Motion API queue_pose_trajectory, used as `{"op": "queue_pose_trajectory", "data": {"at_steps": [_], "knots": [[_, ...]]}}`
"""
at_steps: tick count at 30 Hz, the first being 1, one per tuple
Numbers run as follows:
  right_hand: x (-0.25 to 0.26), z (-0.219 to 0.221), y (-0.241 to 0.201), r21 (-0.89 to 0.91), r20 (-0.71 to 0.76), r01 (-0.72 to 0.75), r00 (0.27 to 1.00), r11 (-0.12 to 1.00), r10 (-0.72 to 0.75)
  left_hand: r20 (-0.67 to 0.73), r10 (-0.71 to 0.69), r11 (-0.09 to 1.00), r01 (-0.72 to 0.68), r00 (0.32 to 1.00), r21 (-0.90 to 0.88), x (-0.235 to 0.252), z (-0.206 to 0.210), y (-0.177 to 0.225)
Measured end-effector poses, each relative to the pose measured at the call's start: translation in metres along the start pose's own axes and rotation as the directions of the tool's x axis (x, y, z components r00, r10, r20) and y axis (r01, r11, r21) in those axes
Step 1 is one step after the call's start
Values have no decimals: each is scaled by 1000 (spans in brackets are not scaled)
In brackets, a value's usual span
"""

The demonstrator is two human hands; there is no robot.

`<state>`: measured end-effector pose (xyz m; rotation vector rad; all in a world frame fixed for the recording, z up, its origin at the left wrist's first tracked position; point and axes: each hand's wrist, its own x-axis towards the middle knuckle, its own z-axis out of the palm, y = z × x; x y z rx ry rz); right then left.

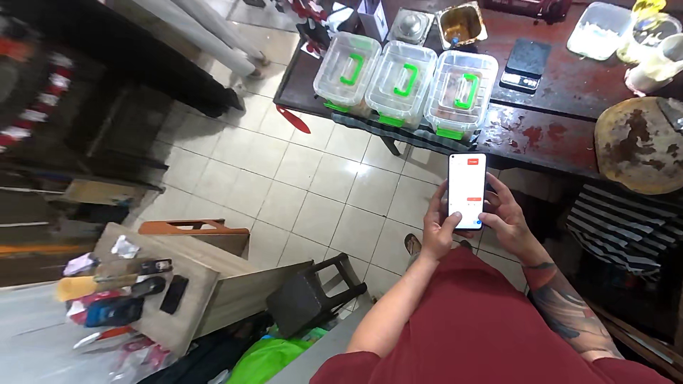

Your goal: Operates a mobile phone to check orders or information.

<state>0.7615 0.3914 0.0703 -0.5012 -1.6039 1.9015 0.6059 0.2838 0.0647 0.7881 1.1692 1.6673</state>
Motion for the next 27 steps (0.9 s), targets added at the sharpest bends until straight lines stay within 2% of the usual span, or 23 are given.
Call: {"op": "queue_pose_trajectory", "data": {"at_steps": [7, 14, 27], "knots": [[11, 9, 5, 36, 15, 67, 998, 997, -68, 7, 21, 999, -21, 1000, -32, -3, -5, 9], [29, 34, 15, 18, 4, 58, 998, 998, -59, -2, 65, 996, -65, 998, -59, -12, -28, 18], [65, 106, 23, 4, 101, 11, 995, 1000, -11, -30, 89, 988, -92, 996, -124, -31, -103, 38]]}}
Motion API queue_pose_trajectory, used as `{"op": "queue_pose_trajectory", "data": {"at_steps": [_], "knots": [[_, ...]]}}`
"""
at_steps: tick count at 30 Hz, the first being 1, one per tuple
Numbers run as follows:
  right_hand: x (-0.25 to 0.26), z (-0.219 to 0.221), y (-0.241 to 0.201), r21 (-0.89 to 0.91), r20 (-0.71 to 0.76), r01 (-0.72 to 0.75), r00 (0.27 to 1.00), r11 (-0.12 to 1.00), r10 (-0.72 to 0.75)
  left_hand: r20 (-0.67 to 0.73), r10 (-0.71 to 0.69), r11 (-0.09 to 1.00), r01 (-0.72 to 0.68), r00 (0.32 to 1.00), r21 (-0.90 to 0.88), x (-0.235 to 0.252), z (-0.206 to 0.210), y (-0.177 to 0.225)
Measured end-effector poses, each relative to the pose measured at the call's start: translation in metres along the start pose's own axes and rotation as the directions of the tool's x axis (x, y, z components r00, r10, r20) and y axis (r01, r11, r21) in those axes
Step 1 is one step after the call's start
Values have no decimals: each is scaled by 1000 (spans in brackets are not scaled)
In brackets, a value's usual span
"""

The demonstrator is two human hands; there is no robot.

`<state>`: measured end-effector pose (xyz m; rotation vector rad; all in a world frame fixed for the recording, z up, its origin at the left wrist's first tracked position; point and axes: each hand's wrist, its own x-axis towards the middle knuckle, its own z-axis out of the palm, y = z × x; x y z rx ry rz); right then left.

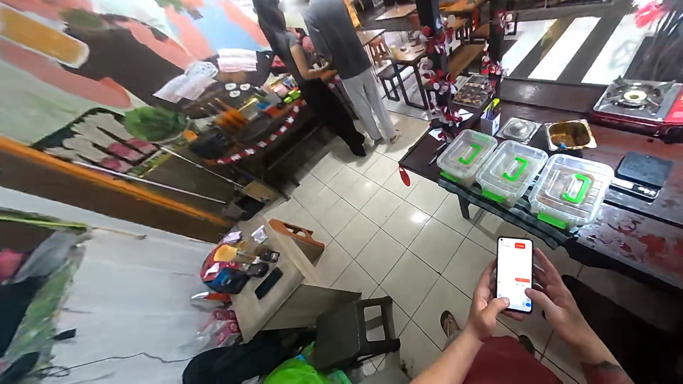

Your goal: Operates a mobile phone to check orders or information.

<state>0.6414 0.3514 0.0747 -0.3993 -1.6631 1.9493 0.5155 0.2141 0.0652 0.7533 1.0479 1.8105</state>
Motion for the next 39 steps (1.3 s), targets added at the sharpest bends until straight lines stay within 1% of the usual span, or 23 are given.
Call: {"op": "queue_pose_trajectory", "data": {"at_steps": [2, 7, 12, 16, 19, 23, 27, 29, 33, 39], "knots": [[10, 17, 6, -11, 12, -2, 1000, 1000, 2, -18, -10, 1000, 10, 1000, -5, -4, -17, 11], [39, 69, 15, 13, 45, -33, 998, 999, 33, -25, 15, 1000, -15, 1000, 8, -14, -68, 39], [66, 125, 27, 38, 116, -64, 991, 997, 59, -53, 44, 997, -41, 998, 63, -28, -118, 69], [83, 164, 36, 49, 168, -108, 981, 993, 99, -117, 57, 995, -47, 991, 85, -43, -152, 86], [95, 188, 41, 42, 213, -105, 973, 994, 94, -147, 70, 995, -58, 987, 81, -52, -174, 96], [109, 215, 46, 13, 253, -103, 963, 995, 96, -195, 73, 993, -53, 978, 109, -62, -196, 110], [114, 232, 53, -81, 265, -181, 944, 980, 196, -251, 51, 997, -35, 967, 66, -72, -214, 113], [118, 241, 53, -95, 292, -196, 932, 976, 215, -255, 58, 997, -46, 965, 54, -77, -223, 114], [127, 259, 53, -92, 343, -186, 916, 978, 206, -278, 77, 997, -71, 957, 31, -82, -236, 118], [147, 283, 55, -210, 356, -140, 911, 968, 209, -332, 88, 996, -88, 939, 15, -92, -249, 123]]}}
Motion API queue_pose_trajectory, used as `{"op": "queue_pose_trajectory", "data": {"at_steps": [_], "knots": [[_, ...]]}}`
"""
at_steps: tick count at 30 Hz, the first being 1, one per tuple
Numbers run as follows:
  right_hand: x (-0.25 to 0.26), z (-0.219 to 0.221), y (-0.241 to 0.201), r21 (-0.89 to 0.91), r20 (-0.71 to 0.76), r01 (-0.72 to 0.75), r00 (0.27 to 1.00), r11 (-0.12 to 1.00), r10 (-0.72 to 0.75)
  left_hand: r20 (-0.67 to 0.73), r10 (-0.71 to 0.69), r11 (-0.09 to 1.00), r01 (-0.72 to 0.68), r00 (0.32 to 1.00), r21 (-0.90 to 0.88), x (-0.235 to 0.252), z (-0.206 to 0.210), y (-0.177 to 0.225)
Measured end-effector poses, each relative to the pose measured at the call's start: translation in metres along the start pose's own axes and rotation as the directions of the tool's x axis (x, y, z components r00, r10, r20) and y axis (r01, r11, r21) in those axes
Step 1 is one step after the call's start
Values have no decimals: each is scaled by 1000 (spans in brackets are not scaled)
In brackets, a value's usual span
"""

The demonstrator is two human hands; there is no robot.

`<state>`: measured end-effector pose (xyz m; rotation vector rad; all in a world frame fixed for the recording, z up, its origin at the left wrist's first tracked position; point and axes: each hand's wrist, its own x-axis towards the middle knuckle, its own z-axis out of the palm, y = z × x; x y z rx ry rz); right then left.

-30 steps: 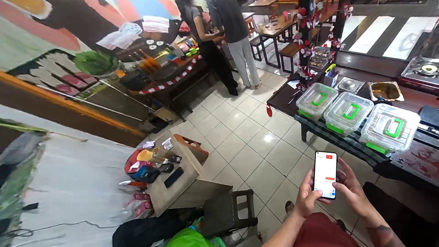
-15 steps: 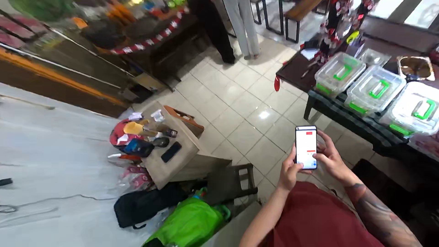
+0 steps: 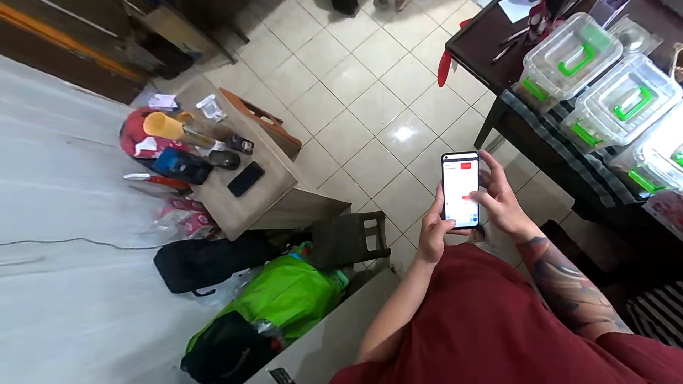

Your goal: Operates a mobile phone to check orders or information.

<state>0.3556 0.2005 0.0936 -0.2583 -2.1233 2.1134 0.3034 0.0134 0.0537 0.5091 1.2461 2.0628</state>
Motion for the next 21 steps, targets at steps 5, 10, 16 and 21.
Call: {"op": "queue_pose_trajectory", "data": {"at_steps": [5, 10, 16, 21], "knots": [[19, 11, -8, -4, 64, -7, 998, 1000, 7, -48, 17, 1000, -17, 999, 9, -4, -9, 3], [34, 18, -4, 16, 142, -21, 990, 1000, 18, -108, 47, 999, -47, 993, 6, -7, -17, 4], [60, 20, 2, 54, 173, -30, 985, 998, 21, -164, 79, 997, -78, 983, 9, 1, -18, 4], [88, 9, 6, 84, 173, -33, 985, 996, 18, -197, 87, 996, -82, 976, 33, 22, -13, 4]]}}
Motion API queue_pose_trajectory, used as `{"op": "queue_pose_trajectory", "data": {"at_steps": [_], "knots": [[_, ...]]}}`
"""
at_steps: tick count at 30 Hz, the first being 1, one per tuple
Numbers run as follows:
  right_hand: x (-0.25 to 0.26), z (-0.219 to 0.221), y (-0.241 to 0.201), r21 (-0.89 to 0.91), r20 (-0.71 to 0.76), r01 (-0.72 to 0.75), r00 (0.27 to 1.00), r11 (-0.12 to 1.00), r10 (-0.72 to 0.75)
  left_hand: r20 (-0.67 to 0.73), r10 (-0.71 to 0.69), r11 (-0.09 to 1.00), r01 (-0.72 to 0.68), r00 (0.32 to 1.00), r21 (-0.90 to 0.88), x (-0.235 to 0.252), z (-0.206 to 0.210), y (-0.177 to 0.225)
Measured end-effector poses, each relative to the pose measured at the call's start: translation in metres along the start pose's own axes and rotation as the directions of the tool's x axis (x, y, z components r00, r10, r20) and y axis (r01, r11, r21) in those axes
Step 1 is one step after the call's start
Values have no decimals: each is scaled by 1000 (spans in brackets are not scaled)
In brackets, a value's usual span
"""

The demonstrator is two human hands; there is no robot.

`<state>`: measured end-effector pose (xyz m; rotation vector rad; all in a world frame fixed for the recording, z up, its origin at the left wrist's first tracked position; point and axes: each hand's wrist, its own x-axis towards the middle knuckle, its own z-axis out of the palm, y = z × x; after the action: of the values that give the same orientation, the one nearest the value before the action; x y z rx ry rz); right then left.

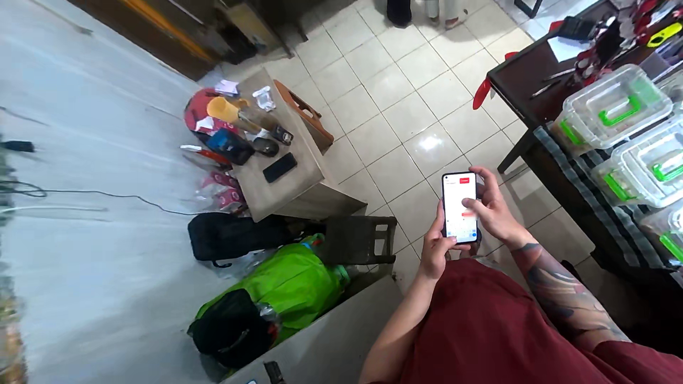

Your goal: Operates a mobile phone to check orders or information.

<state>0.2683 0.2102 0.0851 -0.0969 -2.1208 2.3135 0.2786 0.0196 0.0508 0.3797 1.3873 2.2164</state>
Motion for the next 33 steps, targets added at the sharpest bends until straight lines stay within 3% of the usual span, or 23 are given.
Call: {"op": "queue_pose_trajectory", "data": {"at_steps": [15, 22, 33], "knots": [[54, -99, -6, 28, -68, 146, 987, 989, -144, 41, 23, 1000, -23, 999, -2, 99, 57, -21], [57, -145, -11, 170, -66, 118, 992, 978, -108, 98, 7, 1000, -9, 995, 23, 132, 81, -34], [81, -155, -7, 106, 9, 84, 996, 991, -86, 17, 16, 999, -16, 1000, 29, 149, 84, -30]]}}
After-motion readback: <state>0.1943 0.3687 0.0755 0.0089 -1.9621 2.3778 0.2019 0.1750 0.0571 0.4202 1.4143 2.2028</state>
